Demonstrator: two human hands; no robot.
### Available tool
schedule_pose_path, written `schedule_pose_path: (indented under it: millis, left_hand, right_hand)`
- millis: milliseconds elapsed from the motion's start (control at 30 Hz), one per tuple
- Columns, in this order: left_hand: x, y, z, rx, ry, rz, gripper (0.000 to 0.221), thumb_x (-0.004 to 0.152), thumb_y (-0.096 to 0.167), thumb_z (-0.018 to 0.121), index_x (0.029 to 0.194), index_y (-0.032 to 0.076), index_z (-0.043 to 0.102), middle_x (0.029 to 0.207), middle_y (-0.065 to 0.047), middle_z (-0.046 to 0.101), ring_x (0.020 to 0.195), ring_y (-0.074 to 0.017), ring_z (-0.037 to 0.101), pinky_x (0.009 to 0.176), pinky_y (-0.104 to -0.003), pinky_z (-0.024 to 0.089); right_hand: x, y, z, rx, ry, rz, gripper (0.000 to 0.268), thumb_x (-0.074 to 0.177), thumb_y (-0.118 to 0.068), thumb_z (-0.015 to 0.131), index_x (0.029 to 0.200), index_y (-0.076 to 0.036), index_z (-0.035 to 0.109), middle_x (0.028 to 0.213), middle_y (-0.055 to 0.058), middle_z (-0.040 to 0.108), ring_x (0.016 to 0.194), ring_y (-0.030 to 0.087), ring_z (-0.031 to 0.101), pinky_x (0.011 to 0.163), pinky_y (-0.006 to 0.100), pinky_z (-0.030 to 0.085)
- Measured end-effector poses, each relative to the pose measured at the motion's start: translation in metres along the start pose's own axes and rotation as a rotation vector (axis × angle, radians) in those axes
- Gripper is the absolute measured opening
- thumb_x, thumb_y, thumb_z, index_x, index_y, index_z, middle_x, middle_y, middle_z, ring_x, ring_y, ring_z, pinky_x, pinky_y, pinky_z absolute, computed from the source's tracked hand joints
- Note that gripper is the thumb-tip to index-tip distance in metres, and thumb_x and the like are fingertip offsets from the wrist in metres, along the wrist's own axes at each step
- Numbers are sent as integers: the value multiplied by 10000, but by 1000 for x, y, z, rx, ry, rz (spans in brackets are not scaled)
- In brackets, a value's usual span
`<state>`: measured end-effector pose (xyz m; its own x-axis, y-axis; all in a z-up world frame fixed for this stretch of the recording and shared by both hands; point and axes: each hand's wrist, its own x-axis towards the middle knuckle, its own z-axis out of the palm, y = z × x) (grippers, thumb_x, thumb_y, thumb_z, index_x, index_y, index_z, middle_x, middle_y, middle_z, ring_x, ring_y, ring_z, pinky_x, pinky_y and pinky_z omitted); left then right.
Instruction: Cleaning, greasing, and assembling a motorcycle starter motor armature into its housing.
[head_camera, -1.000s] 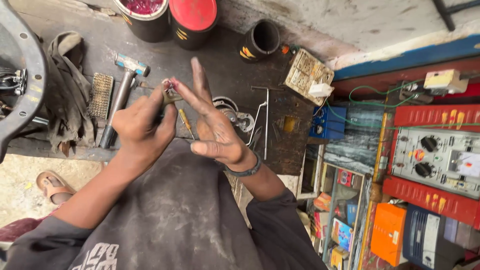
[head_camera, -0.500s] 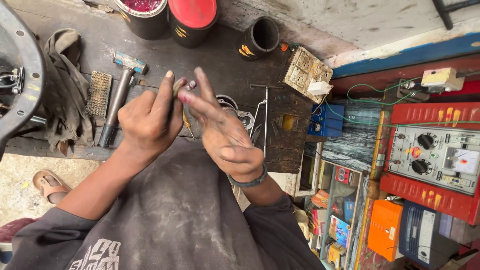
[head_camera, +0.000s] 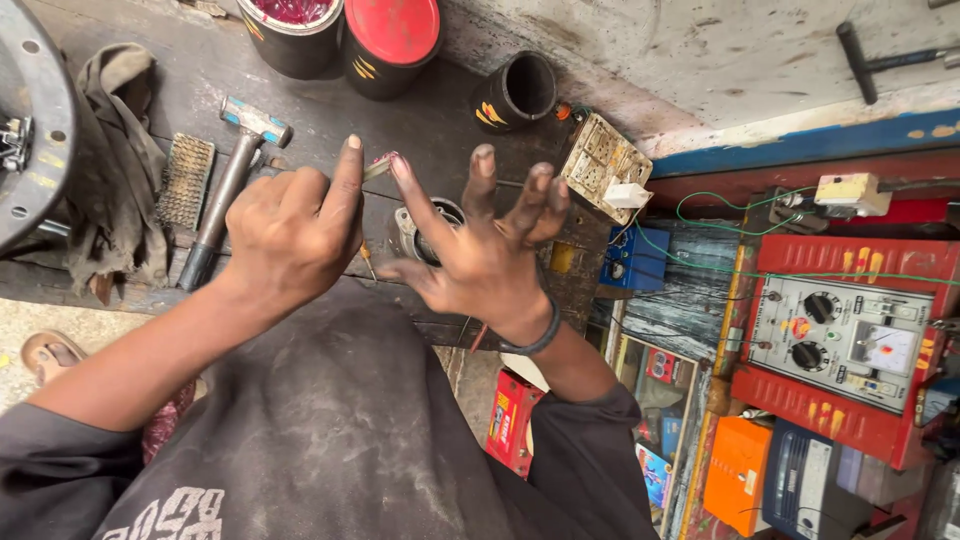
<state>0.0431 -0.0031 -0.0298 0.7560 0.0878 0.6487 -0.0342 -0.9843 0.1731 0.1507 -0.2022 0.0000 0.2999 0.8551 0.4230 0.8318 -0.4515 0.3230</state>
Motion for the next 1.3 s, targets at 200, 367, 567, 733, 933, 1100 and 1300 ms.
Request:
schedule_pose_path:
  millis: [200,367,567,733,933,1100,1300]
  left_hand:
    - [6,-7,-3,64,-24,92,527,862,69,655,1375,-44,694,761,-34,438,655,-178,504,589,-325,400]
    - [10,-9,-5,90,-18,91,515,852,78,660,1354,-37,695,749,-35,434,642,-182,498,579,-333,390]
    - [8,-2,-3,51,-2,113,493,884,65,685,1367,-32,703,755,-37,418,647,-182,486,589,-340,392]
    - [10,-11,-1,68,59,94,472,883,63,695,1345,-32,704,747,-32,406,639,-187,481,572,-351,387]
    - [16,-9,-1,40,33,159,495,869,62,695,1360,-4,716,756,-48,402,642,-205,479,582,-359,403]
    - [13,-11,4,81,73,135,422,951,39,714,1371,2,715,798,-56,412,680,-206,474,611,-348,400]
    - [19,-14,10,130,137,282,407,935,21,725,1341,20,747,825,-47,466,689,-197,483,614,-331,383]
  right_hand:
    - [11,9,-8,110,49,-39,742,1054,-802,356,1510,-294,647,1654,314,170,1541,547,-103,1213,647,-154]
    - [5,12,-6,162,39,-51,719,1042,-796,423,1470,-277,678,1677,267,223,1559,479,-32,1240,604,-99]
    - [14,-1,-15,364,-27,122,736,1014,-748,477,1489,-213,647,1627,345,240,1532,526,24,1237,648,-9]
    - [3,-6,4,403,-33,60,627,1044,-671,525,1476,-231,637,1620,371,248,1539,539,21,1236,672,5]
    - [15,-2,13,406,31,149,679,1021,-695,487,1475,-214,635,1606,376,261,1539,526,84,1243,620,17]
    - [0,4,28,302,209,15,644,1035,-707,472,1432,-250,691,1630,258,310,1569,415,121,1278,537,-40]
    - [27,13,-7,368,170,92,712,1023,-711,478,1387,-153,725,1624,266,317,1542,419,138,1251,529,-64]
